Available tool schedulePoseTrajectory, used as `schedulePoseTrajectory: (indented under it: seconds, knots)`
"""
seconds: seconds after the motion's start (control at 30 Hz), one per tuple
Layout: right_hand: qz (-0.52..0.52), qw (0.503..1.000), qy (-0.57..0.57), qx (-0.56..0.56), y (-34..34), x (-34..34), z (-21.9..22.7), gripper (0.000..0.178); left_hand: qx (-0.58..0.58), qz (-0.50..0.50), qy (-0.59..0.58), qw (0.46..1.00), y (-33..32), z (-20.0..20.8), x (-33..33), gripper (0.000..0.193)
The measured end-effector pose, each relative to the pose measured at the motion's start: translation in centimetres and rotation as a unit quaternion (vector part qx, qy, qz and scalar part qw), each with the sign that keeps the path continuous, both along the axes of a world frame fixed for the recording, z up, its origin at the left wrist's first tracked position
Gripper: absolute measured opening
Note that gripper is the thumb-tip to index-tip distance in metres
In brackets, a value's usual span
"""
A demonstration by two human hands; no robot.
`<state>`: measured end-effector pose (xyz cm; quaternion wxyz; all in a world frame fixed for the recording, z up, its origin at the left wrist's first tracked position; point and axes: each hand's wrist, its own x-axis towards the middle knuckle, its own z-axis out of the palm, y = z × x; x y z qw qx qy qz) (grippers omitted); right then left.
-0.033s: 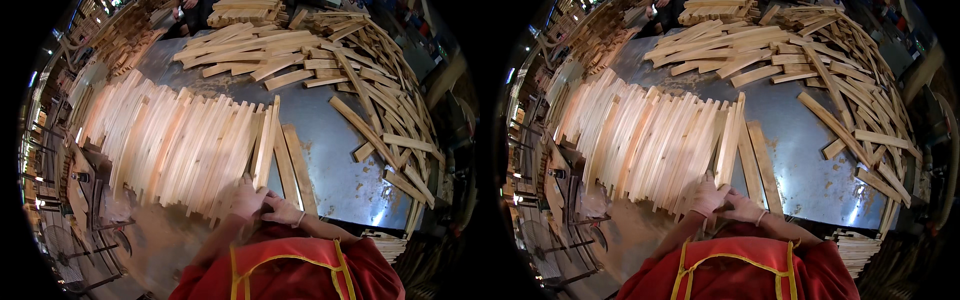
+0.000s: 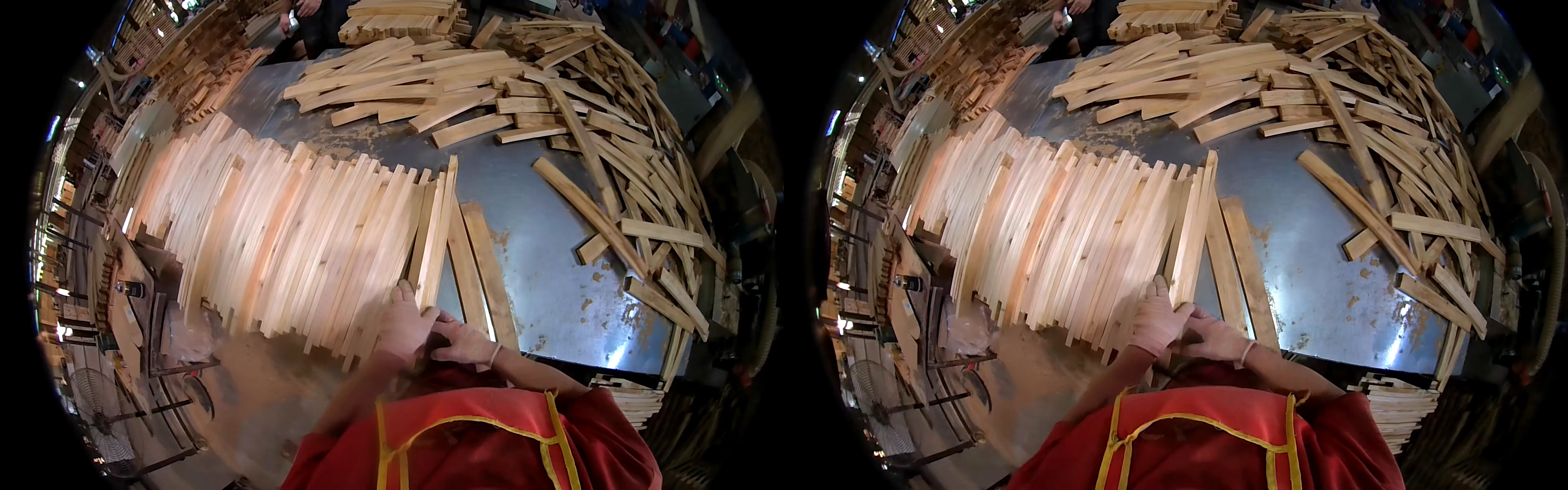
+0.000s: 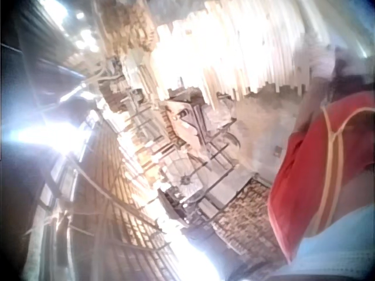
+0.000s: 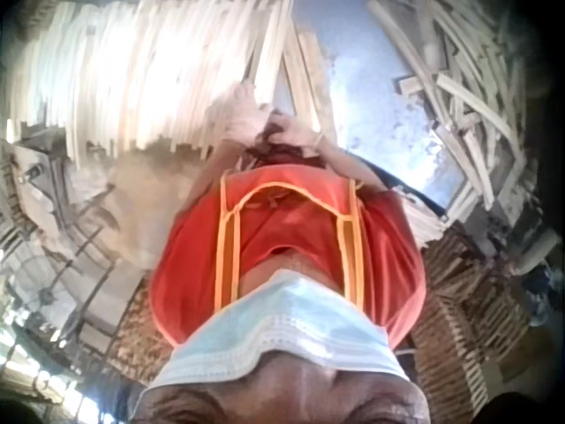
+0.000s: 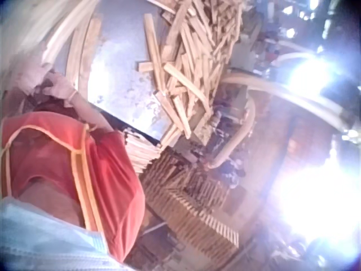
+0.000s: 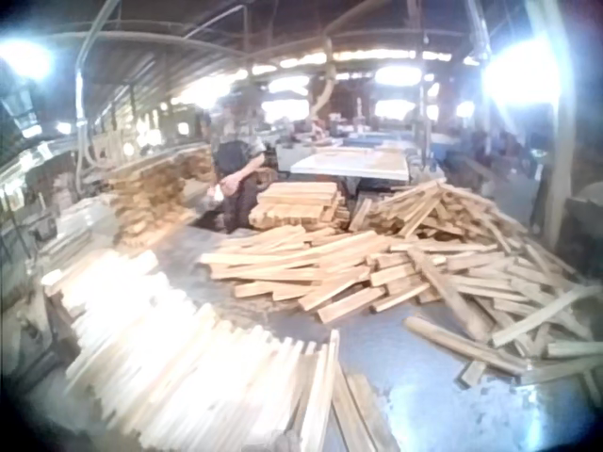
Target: The person picks up individual wooden planks from a large pile on a metal table and stacks them neatly in a growing pile. The person handles the planks one by one, aligning them carefully to form a uniform stack.
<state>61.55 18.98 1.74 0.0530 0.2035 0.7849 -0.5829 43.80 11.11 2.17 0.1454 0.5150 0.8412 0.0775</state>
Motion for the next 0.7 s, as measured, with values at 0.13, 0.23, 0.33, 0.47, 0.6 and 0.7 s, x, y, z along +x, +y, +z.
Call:
schedulePoseTrajectory:
  seconds: [0.13,0.23,0.33,0.47,0.6,0.7]
  knots:
    - [-0.139,0.949,-0.08,0.27,1.2,0.3,-0.9,0.069,0.054,-0.101,0.128,0.985,0.6,1.9,-0.3,0.103]
    - [-0.175,0.875,-0.148,0.427,1.8,-0.5,0.4,0.077,0.022,-0.079,0.1,0.992,1.0,1.1,-0.4,0.095]
    - [-0.178,0.87,-0.19,0.419,3.2,-0.8,0.8,0.077,0.01,-0.062,0.114,0.991,1.3,-0.1,-0.6,0.092]
    - [-0.242,0.843,-0.244,0.414,6.4,1.3,-1.1,0.075,0.073,-0.015,0.087,0.993,0.0,-3.3,-1.3,0.091]
    - [-0.255,0.853,-0.239,0.388,9.1,3.8,-0.9,0.079,0.086,0.011,0.08,0.993,-0.8,-4.2,-1.0,0.089]
    - [-0.315,0.946,-0.069,0.027,7.0,1.0,1.4,0.08,0.109,0.008,0.021,0.994,-0.5,-4.0,-1.6,0.088]
